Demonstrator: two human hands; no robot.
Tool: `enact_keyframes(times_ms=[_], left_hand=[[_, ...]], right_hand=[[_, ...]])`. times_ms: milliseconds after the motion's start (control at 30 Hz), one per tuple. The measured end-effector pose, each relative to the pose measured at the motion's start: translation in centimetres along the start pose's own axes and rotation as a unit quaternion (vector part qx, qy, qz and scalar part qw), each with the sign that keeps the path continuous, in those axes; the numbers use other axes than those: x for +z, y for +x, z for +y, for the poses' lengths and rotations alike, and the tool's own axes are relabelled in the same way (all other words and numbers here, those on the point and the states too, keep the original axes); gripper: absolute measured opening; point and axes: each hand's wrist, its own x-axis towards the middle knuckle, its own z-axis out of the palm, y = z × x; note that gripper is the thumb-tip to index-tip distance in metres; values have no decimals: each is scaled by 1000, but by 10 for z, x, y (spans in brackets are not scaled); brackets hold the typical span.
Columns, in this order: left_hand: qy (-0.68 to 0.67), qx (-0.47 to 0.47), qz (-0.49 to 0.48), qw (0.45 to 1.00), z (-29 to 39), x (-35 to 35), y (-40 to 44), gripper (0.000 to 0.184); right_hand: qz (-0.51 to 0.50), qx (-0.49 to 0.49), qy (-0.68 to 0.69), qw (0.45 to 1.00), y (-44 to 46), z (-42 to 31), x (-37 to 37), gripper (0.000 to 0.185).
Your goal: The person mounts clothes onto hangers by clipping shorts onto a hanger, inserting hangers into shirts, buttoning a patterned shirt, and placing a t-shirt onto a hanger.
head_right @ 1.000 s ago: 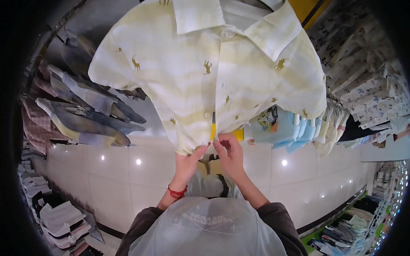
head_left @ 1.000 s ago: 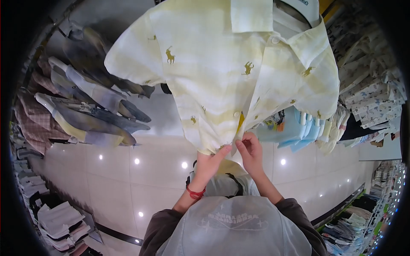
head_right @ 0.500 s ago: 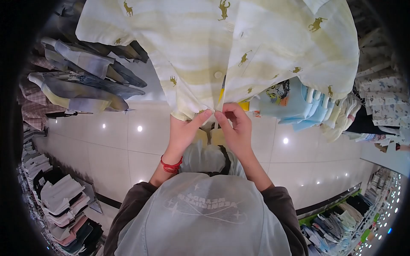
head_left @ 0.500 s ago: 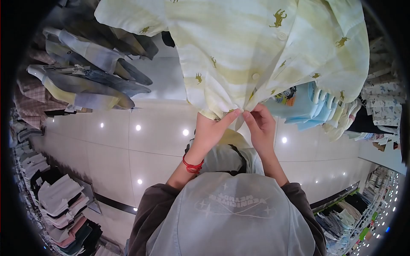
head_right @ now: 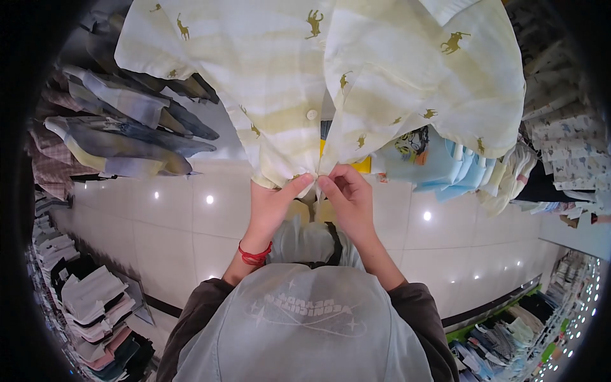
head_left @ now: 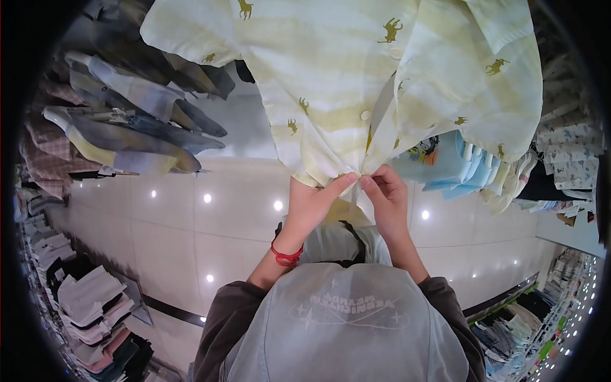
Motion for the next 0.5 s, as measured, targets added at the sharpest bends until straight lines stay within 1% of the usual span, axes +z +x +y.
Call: enact_keyframes(times_ms=[133, 233, 300, 433, 500], left_hand=[[39, 0, 6, 999, -1, -2, -1, 25], [100, 33, 2, 994, 3, -2, -2, 24], [94, 29, 3, 995, 5, -3, 0, 24], [82, 26, 2, 996, 10, -3, 3, 25], [110, 32, -1, 993, 10, -3, 1, 24]], right_hand=[[-10, -11, -11, 1000, -1, 0, -1, 7], [-23, -20, -11, 999, -2, -2, -2, 8], [-29, -34, -14, 999, -2, -3, -3, 9], [-21, -90, -34, 995, 1, 4, 0, 11], [-19, -124, -64, 990, 2, 9, -2, 12]])
